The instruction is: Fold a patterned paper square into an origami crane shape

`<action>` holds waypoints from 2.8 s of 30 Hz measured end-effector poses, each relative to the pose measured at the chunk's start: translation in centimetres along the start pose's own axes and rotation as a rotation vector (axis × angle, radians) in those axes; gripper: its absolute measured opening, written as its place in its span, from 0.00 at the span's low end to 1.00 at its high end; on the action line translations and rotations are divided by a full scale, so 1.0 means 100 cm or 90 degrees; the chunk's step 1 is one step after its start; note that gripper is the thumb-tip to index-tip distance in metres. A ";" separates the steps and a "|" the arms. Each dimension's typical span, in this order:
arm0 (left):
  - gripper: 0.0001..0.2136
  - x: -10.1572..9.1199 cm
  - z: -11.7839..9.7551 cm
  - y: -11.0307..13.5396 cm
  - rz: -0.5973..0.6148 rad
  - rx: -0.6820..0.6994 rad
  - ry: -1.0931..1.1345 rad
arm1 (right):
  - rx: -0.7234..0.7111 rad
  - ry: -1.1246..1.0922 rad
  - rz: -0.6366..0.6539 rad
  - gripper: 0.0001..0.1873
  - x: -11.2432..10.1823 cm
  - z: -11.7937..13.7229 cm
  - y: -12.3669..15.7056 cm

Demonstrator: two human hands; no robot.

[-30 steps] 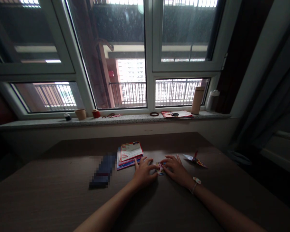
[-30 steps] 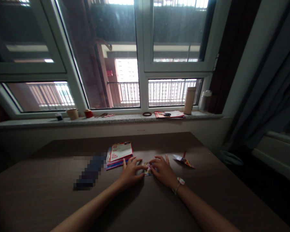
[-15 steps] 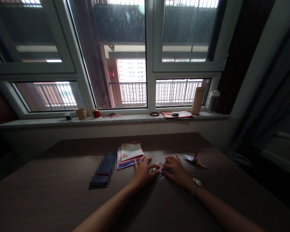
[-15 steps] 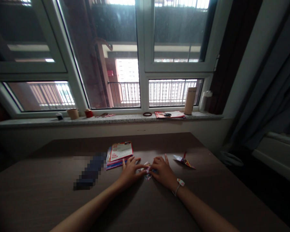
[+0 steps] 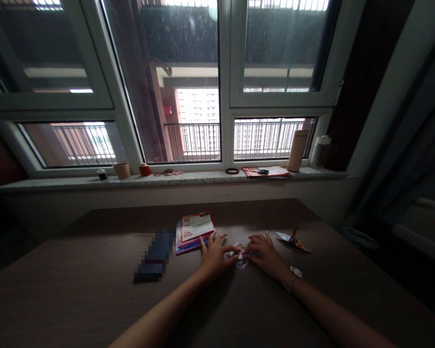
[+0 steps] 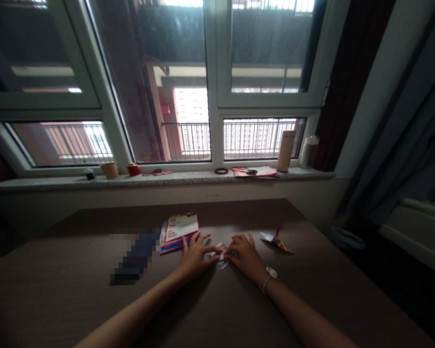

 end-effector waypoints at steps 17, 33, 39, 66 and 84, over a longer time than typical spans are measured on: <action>0.11 0.002 0.002 0.000 -0.003 0.010 -0.006 | -0.012 0.022 -0.014 0.06 0.002 0.000 0.001; 0.13 0.002 0.002 0.001 0.003 0.010 -0.013 | -0.036 0.019 -0.014 0.06 0.001 0.001 0.001; 0.12 0.003 0.003 0.001 -0.004 0.010 -0.023 | -0.052 0.023 -0.025 0.06 -0.001 0.002 0.001; 0.11 0.006 0.004 0.000 -0.018 0.011 -0.023 | -0.041 0.025 -0.035 0.06 0.001 0.003 0.001; 0.07 0.005 0.002 0.004 -0.039 0.051 0.005 | -0.003 0.149 -0.078 0.08 -0.002 0.003 0.003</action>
Point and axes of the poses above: each hand's wrist, its own y-axis away from the middle knuckle, its own x-axis out of the palm, z = x × y, the point moved 2 cm from there along -y, towards the middle knuckle, and after that the axes turned 8 degrees about y, right-handed, at the moved point
